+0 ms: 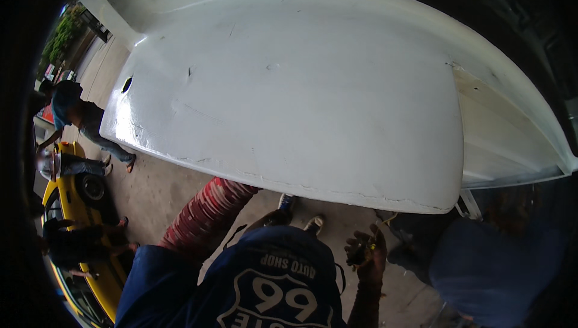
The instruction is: The person uses a screwdriver to remove screws from a white vehicle door panel, then uses an angle grinder to cut a metal rod, and finally reattaches the door panel. The task involves disassembly, metal cutting, and reassembly of the door.
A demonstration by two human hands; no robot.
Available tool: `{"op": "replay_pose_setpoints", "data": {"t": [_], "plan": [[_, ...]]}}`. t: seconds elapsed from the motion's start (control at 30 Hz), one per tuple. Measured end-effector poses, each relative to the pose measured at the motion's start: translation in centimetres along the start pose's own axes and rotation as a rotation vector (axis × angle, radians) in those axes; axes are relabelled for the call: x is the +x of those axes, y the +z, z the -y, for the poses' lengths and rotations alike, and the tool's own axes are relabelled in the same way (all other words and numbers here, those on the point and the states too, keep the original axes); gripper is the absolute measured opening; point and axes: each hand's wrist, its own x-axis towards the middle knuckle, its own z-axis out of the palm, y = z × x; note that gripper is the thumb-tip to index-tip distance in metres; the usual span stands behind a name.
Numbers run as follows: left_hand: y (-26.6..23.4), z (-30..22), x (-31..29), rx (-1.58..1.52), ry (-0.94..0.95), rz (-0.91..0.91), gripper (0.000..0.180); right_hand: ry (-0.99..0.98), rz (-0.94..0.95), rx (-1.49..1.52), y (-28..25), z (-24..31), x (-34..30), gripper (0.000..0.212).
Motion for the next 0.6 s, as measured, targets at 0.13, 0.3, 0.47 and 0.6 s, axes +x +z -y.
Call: {"op": "replay_pose_setpoints", "data": {"t": [0.13,0.3,0.47,0.6], "plan": [[0.0,-0.8,1.8,0.009,0.034,0.035,0.041,-0.017,-0.001,0.046,0.4,0.3,0.0,0.05],[0.3,-1.6,3.7,0.005,0.065,0.085,0.041,-0.053,-0.042,0.052,1.0,0.5,-0.2,0.047],[0.7,-2.1,4.9,-0.003,0.094,0.135,0.041,-0.119,-0.037,-0.068,1.4,1.2,-0.1,0.046],[1.0,-1.8,5.0,-0.031,0.115,0.173,0.041,-0.153,0.03,-0.069,1.3,1.7,0.1,0.069]]}}
